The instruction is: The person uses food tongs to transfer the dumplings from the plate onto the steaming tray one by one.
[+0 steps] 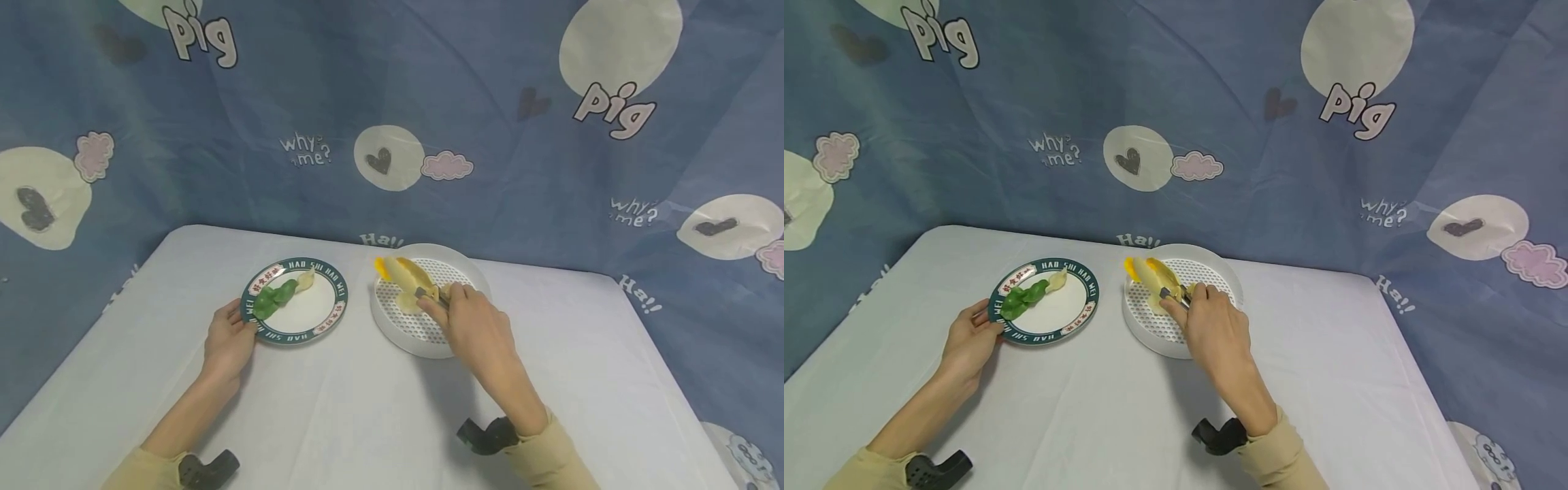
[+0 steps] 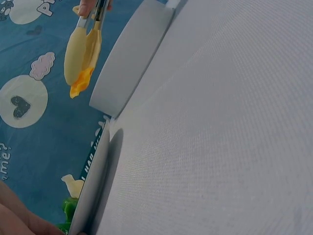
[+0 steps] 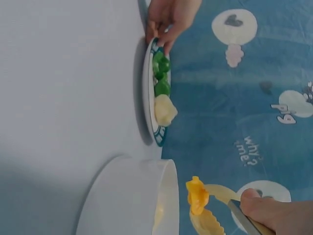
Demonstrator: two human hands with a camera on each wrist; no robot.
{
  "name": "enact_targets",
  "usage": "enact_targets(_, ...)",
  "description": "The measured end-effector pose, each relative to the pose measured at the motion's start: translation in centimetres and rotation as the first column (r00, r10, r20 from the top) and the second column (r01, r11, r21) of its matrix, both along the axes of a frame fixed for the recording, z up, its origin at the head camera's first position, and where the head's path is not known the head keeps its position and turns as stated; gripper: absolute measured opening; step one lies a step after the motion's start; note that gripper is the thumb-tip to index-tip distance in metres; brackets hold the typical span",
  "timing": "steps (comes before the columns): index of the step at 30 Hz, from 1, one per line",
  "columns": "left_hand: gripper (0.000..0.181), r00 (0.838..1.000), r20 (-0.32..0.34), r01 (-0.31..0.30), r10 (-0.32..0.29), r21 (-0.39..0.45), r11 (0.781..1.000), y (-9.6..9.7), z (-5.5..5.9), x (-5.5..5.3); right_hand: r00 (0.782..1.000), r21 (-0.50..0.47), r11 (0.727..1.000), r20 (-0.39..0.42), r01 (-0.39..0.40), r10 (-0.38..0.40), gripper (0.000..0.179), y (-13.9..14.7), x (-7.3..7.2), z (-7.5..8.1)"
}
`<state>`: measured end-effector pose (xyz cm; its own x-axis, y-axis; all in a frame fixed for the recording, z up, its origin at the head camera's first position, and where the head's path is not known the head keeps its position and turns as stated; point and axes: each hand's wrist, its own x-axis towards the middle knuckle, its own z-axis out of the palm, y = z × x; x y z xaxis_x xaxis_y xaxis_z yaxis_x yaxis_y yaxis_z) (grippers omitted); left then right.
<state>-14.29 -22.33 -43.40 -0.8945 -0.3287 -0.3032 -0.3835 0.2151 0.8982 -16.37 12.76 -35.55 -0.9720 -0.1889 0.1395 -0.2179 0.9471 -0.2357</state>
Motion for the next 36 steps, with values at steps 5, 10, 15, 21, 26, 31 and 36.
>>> enact_targets(5, 0.074, 1.000, 0.002, 0.004, -0.004, 0.003, 1.000, -0.2, 0.0, 0.1, 1.000, 0.006, 1.000, -0.006, 0.000, 0.000, 0.057, 0.1, 0.0, 0.0)
enact_targets(10, 0.074, 1.000, 0.004, -0.001, 0.001, 0.006, 1.000, -0.3, 0.0, 0.2, 1.000, -0.004, 1.000, 0.004, 0.009, -0.009, 0.056, 0.2, 0.1, 0.0)
enact_targets(15, 0.074, 1.000, -0.001, -0.007, 0.007, 0.009, 1.000, -0.4, -0.1, 0.2, 1.000, -0.009, 1.000, 0.012, 0.015, -0.015, 0.056, 0.2, 0.2, 0.1)
enact_targets(21, 0.075, 1.000, 0.001, -0.014, 0.014, 0.006, 1.000, -0.4, -0.2, 0.2, 1.000, -0.028, 0.999, -0.004, 0.019, -0.019, 0.062, 0.3, 0.1, 0.1)
enact_targets(26, 0.074, 1.000, -0.002, -0.016, 0.016, 0.006, 1.000, -0.3, -0.2, 0.2, 0.999, -0.032, 0.999, 0.011, 0.033, -0.033, 0.071, 0.1, 0.1, 0.1)
enact_targets(31, 0.074, 1.000, -0.005, -0.014, 0.014, 0.004, 1.000, -0.2, -0.1, 0.1, 0.999, -0.016, 0.999, 0.042, 0.029, -0.028, 0.083, -0.5, 0.1, -0.1)
enact_targets(36, 0.074, 1.000, -0.009, -0.013, 0.013, 0.006, 1.000, 0.0, -0.1, 0.1, 0.999, -0.012, 1.000, 0.040, 0.003, -0.003, 0.083, -1.5, 0.2, -0.4)
